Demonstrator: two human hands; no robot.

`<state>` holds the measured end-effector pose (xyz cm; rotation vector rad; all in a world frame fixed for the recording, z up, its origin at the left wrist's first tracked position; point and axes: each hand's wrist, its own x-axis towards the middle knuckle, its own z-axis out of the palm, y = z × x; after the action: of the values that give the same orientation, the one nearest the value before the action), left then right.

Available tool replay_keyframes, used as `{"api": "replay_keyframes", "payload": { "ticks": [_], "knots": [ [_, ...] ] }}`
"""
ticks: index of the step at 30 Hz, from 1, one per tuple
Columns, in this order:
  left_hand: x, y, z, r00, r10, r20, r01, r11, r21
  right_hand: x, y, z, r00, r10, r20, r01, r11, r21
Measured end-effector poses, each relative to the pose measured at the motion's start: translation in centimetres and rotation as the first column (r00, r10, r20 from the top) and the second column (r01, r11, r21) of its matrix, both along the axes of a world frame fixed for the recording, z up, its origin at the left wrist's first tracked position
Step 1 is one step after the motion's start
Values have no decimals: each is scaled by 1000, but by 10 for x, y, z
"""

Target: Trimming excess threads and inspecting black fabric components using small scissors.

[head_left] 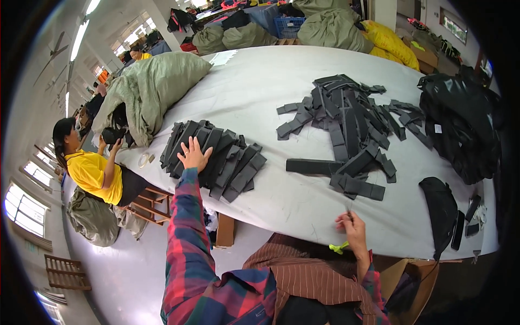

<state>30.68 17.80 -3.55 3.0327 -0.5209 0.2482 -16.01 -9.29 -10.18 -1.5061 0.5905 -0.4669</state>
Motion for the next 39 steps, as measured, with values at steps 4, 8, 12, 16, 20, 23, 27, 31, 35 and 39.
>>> {"api": "replay_keyframes", "payload": {
  "ticks": [4, 8, 12, 16, 20, 23, 27, 31, 35, 39],
  "knots": [
    [-28, -32, 14, 995, 14, 103, -11, 1000, -25, -36, -30, -15, 952, -307, 2, 307, 951, -29],
    [-80, -97, 26, 870, -409, 274, 481, 825, -296, -49, -41, -32, 870, -491, 30, 484, 865, 130],
    [-158, -170, 6, 566, -821, -75, 608, 477, -635, -35, -40, -34, 868, -491, 74, 491, 871, 17],
    [-220, -224, -18, 315, -948, -54, 691, 268, -671, -28, -31, -26, 867, -496, 42, 497, 855, -147],
    [-261, -262, -52, 398, -910, -111, 869, 413, -272, -33, -32, -28, 867, -492, 76, 498, 859, -117],
    [-275, -275, -61, 447, -892, -65, 856, 448, -257, -33, -28, -25, 882, -469, 53, 470, 862, -190],
    [-305, -288, -56, 469, -874, 126, 883, 460, -96, -35, -26, -22, 877, -479, 20, 472, 854, -219],
    [-320, -299, -64, 303, -942, 147, 952, 307, 9, -33, -26, -26, 877, -480, 32, 472, 845, -251],
    [-328, -297, -63, 266, -961, 75, 963, 268, 24, -33, -26, -25, 871, -485, 82, 490, 844, -216],
    [-326, -295, -47, 281, -949, -143, 953, 293, -72, -35, -26, -24, 849, -514, 125, 526, 844, -107]
  ]
}}
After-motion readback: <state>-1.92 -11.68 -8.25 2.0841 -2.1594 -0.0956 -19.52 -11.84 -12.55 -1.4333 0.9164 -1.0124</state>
